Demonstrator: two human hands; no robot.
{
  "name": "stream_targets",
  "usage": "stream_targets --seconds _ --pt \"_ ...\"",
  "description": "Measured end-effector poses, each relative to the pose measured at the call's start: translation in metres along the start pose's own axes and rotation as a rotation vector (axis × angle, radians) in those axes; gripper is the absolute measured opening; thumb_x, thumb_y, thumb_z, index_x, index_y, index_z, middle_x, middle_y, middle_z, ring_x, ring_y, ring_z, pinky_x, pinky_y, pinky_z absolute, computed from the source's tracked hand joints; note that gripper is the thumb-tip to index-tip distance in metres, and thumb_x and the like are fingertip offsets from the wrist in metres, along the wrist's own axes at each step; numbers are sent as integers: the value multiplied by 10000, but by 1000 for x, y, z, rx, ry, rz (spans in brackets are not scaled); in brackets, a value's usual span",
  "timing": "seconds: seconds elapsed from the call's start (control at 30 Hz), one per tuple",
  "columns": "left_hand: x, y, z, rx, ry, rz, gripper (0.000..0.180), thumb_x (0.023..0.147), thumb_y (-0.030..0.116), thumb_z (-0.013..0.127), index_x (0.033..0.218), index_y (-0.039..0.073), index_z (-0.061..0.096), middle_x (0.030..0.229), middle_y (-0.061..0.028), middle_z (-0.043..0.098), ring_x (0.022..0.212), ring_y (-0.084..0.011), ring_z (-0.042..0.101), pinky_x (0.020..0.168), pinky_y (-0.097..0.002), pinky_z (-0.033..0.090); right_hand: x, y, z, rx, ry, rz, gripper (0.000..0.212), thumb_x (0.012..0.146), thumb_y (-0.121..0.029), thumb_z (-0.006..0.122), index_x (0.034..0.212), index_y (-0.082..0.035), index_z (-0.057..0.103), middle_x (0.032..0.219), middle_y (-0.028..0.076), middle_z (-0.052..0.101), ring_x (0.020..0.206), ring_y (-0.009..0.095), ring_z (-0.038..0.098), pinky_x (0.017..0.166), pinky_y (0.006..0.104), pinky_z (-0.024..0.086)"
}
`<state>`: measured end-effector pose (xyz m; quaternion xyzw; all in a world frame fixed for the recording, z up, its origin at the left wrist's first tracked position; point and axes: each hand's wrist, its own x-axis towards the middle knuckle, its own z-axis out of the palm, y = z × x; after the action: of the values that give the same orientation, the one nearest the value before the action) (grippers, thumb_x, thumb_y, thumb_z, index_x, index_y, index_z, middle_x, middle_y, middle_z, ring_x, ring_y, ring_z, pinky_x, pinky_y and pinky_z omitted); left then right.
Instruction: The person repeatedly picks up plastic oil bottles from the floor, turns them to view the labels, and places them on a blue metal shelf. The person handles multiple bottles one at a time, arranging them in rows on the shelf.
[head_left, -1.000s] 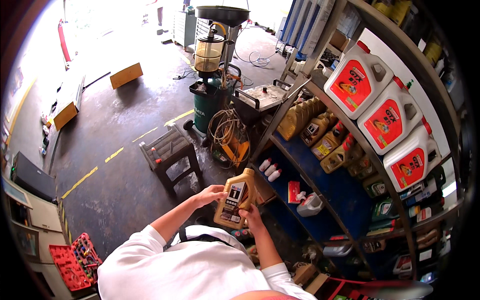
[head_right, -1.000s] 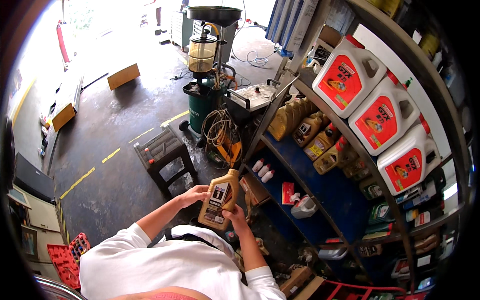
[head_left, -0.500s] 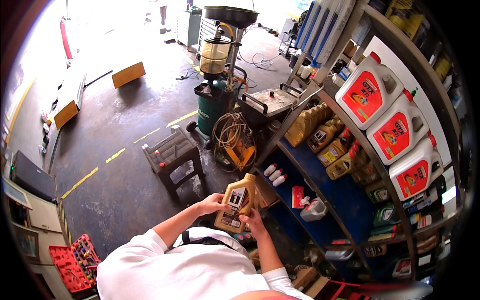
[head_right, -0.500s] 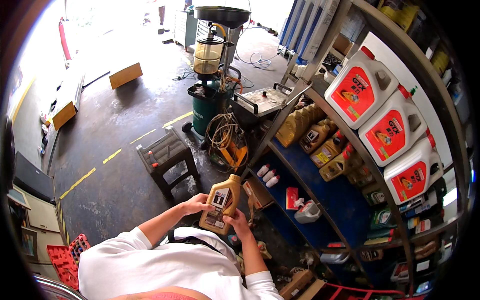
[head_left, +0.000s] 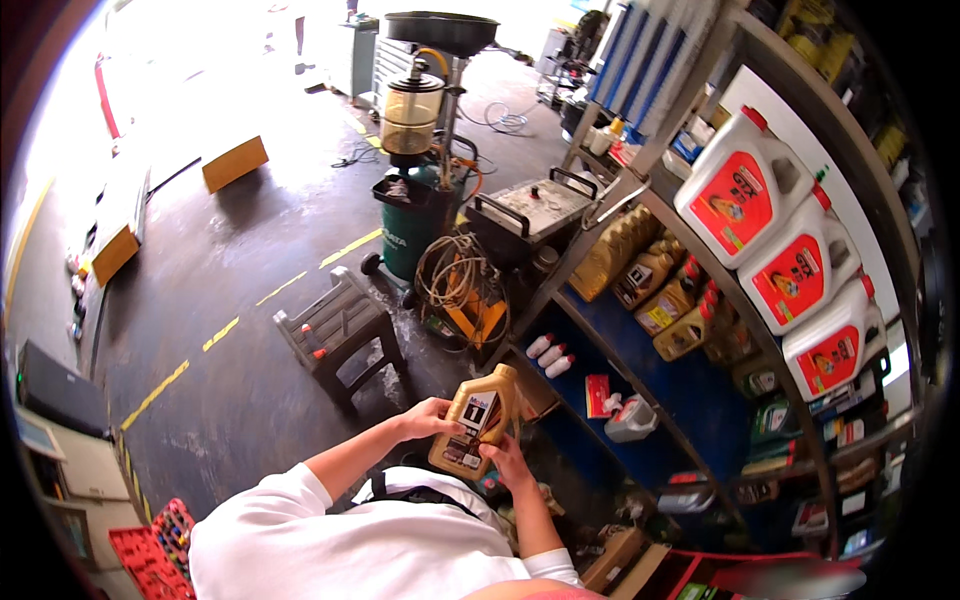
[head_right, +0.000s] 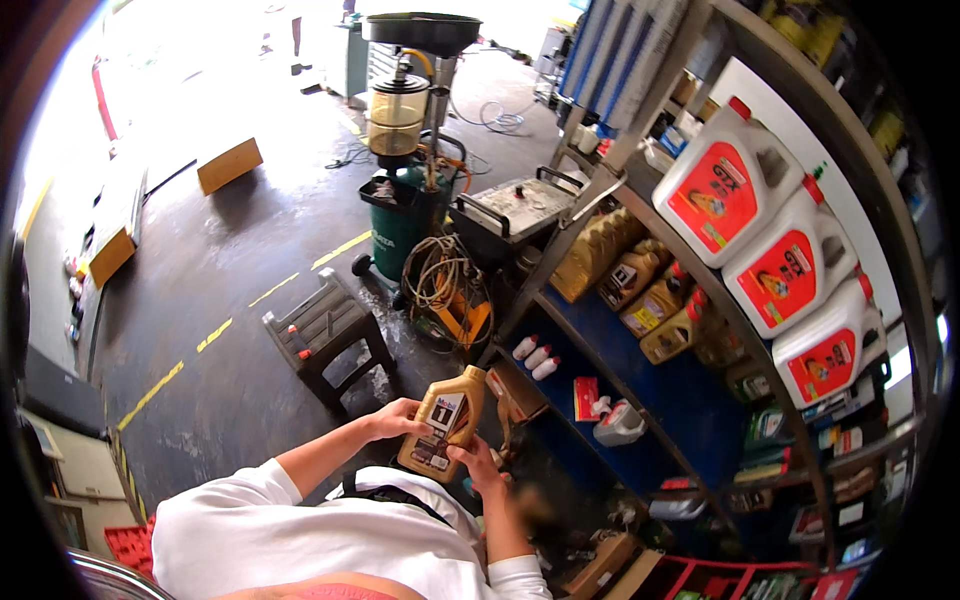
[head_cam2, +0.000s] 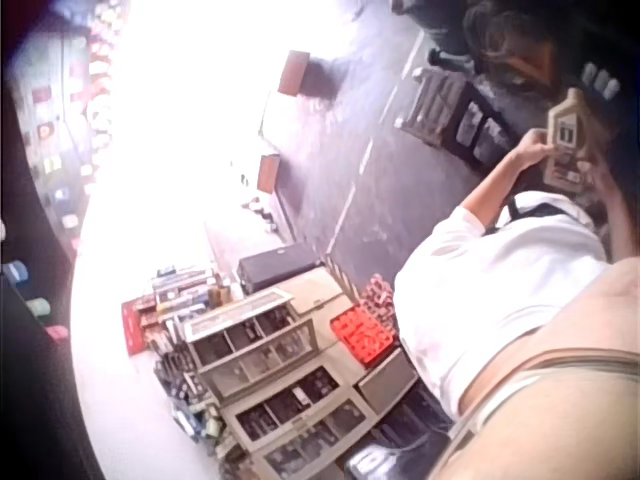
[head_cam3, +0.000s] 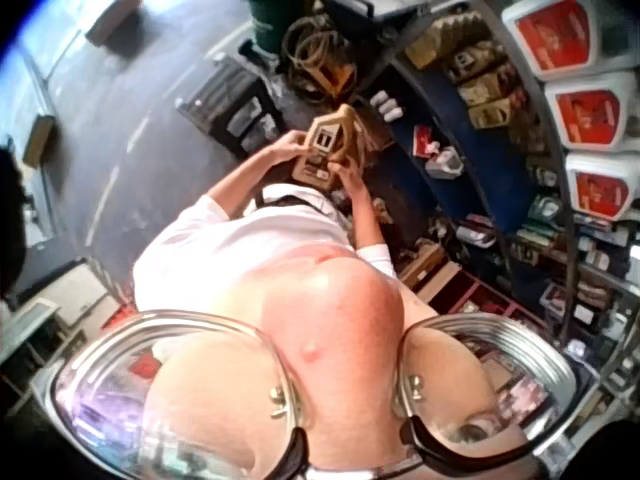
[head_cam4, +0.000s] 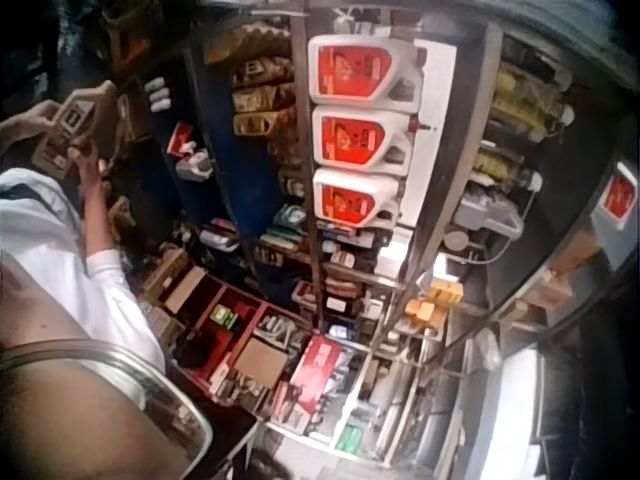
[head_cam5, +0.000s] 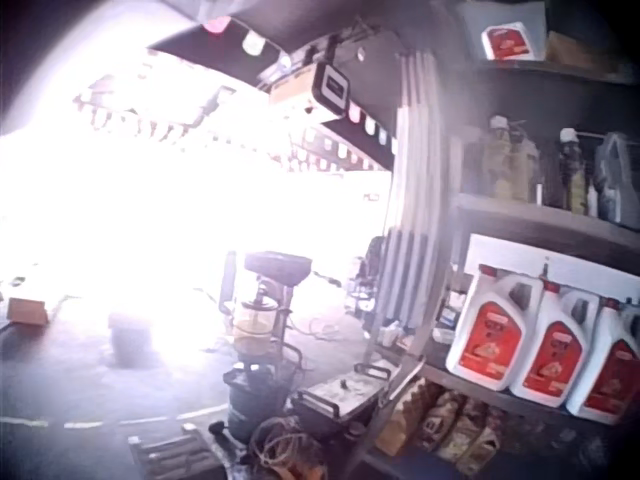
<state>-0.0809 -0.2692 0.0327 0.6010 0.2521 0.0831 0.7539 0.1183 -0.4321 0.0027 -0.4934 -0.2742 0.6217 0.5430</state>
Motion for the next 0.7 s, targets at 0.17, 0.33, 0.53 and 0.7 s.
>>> stream_targets --seconds 0.17,0.33,0.53,0.7 --pt "24 -6 -11 9 -112 -32 546 823 268 759 1243 -56 629 1131 -114 692 1030 -182 634 966 -331 483 -6 -5 14 10 104 -84 457 846 -213 714 1240 -14 597 1180 36 654 1084 136 588 987 298 446" --pt "54 2 -5 55 -297 -69 552 816 259 765 1244 -60 625 1127 -112 694 1018 -174 637 952 -332 492 -22 12 14 67 252 -166 470 847 -210 712 1256 -10 597 1203 48 651 1105 147 592 997 310 445" --pt "81 2 16 108 -455 -53 553 817 287 749 1238 -51 631 1114 -127 699 1003 -191 645 939 -334 497 -46 21 14 109 459 -227 470 844 -206 714 1260 -17 603 1213 44 643 1103 136 588 993 311 446" --pt "86 -4 25 123 -457 -42 569 816 317 748 1250 -33 634 1106 -132 702 1001 -197 649 936 -341 496 -57 8 18 91 497 -225 448 842 -206 720 1237 -21 620 1183 34 652 1075 126 597 968 300 457"
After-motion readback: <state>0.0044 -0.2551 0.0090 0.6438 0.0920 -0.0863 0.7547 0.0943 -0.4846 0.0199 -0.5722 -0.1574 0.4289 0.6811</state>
